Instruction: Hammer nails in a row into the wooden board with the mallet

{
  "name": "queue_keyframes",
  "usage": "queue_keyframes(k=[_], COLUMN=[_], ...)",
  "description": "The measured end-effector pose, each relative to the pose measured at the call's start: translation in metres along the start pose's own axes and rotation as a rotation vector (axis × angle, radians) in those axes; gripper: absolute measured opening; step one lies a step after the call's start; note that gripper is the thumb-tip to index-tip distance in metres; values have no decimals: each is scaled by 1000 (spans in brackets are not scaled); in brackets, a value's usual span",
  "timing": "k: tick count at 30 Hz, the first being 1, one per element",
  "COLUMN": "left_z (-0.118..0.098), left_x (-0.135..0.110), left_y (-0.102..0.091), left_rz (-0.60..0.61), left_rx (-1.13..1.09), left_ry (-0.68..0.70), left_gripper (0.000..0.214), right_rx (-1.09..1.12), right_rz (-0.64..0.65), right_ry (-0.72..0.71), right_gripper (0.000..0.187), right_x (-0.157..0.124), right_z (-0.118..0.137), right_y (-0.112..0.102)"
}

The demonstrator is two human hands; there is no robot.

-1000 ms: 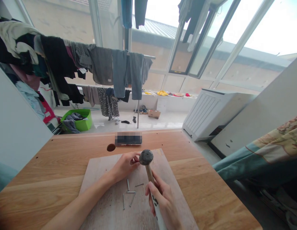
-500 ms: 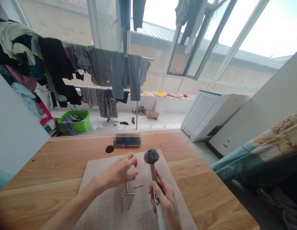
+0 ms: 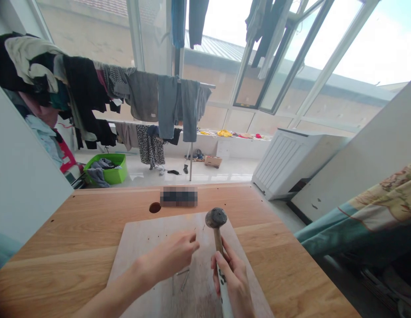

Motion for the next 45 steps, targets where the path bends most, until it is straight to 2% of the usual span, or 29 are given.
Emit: queue_keyframes(k=[4,6,8,11,14,20,26,34,40,45], left_z=[66,88,100,102,101,101,101,100,96,95], left_x=[-11,-16,-19,-20,-21,-20,-19,-17,-17,-17], left_y=[-18,-13,-3,5,4,6,8,11,10,8], left_rz=[-215,-286,-317,-350,-381,-366,-388,-389,-333,-313], left_rx=[-508,-682,-765,-786,-766,-762,-731,-674,-644,-700], left_ry=[-158,-228,-279,-292,-284,-268,-278,-256,-242,-257], left_gripper=[23,19,15,12,11,12,12,14,14,33], right_rx=[22,27,33,30,26,-8,24,102,129,93], right_rz=[0,12,19,21,22,47,150,123,115,147], right_ry=[-16,-25,-25,-22,-21,-9,27,51,52,31], right_gripper=[58,57,58,60,61,66,61,60,65,65], right_x=[0,0,0,1,2,2,6,4,1,-3], right_z=[0,1,0,-2,-3,4,19,-7,-8,-7], right_y=[1,2,3,3,2,5,31,39,38,45])
Point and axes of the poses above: each hand's wrist, its own x-axis towards the middle knuckle, its own y-axis out of the palm, z = x × y, the point moved 9 cm from there along x, towards the middle knuckle, and after that the axes turned 5 degrees about z, right-handed, at the moved point
